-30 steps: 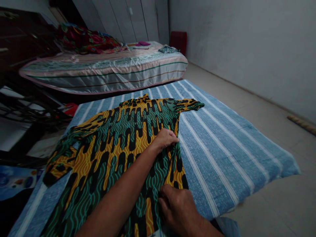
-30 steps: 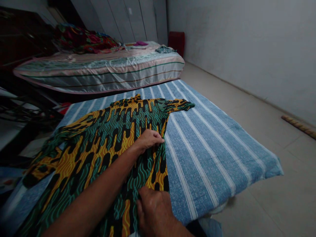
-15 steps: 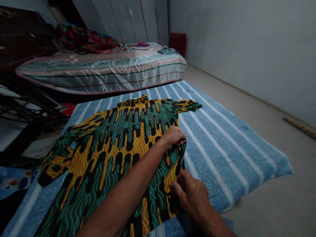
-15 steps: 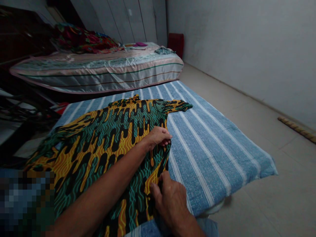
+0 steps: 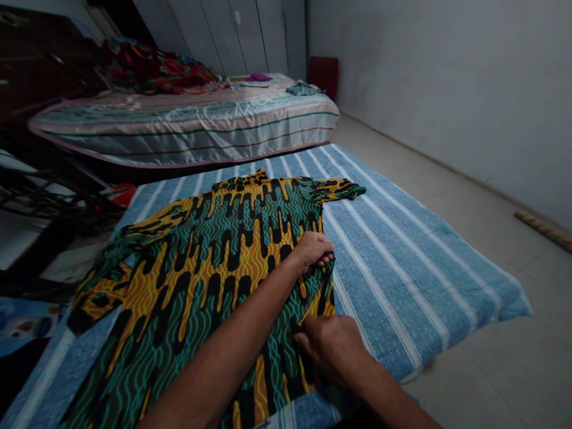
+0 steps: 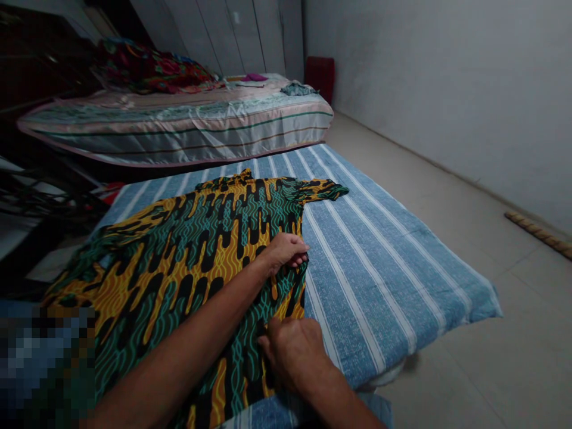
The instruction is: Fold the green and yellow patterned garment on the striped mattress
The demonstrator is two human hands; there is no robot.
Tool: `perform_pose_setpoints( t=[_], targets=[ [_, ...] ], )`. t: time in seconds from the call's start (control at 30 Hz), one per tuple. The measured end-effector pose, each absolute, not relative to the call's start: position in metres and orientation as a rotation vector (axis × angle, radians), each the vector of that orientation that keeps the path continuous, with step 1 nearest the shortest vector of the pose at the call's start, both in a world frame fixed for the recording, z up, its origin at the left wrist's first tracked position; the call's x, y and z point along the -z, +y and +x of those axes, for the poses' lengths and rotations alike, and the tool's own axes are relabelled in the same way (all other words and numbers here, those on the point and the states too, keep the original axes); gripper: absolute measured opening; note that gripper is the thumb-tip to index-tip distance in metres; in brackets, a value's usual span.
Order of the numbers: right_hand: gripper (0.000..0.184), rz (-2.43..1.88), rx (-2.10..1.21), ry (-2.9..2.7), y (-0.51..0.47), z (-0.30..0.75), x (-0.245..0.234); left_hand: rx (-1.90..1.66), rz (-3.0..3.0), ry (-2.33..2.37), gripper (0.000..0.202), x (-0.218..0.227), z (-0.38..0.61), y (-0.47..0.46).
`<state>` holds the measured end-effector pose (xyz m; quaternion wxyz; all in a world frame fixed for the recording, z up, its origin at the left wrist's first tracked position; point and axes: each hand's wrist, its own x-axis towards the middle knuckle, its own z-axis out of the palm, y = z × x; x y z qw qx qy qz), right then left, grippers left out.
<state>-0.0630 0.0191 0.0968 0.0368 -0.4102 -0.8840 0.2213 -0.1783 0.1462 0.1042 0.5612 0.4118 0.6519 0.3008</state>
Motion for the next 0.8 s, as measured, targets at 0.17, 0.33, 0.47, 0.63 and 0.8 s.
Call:
perform_pose_setpoints(
  t=[0.17,0.33,0.47,0.63,0.8],
  targets=[
    [0.019,-1.295,-0.790,-2.618,0.027,-0.047,-0.093,-0.737,0.960,1.537,0.018,-0.102,-0.180,0.143],
    [0.016,-1.237,-0.772,-2.723,0.031,-0.055,-0.101,-0.758,0.958,1.537,0.019,-0.099,-0.180,0.142],
    [0.016,-1.269,-0.711,-2.822,0.035,-0.066,-0.103,-0.770,0.969,1.523,0.019,-0.099,-0.182,0.139],
    [0.021,-1.193,-1.153,-2.444,0.042,-0.043,-0.092,-0.793,0.978,1.513,0.019,-0.097,-0.185,0.135],
    [0.040,-1.094,-1.677,-1.868,0.045,-0.005,-0.087,-0.793,1.000,1.497,0.020,-0.096,-0.184,0.134]
  ],
)
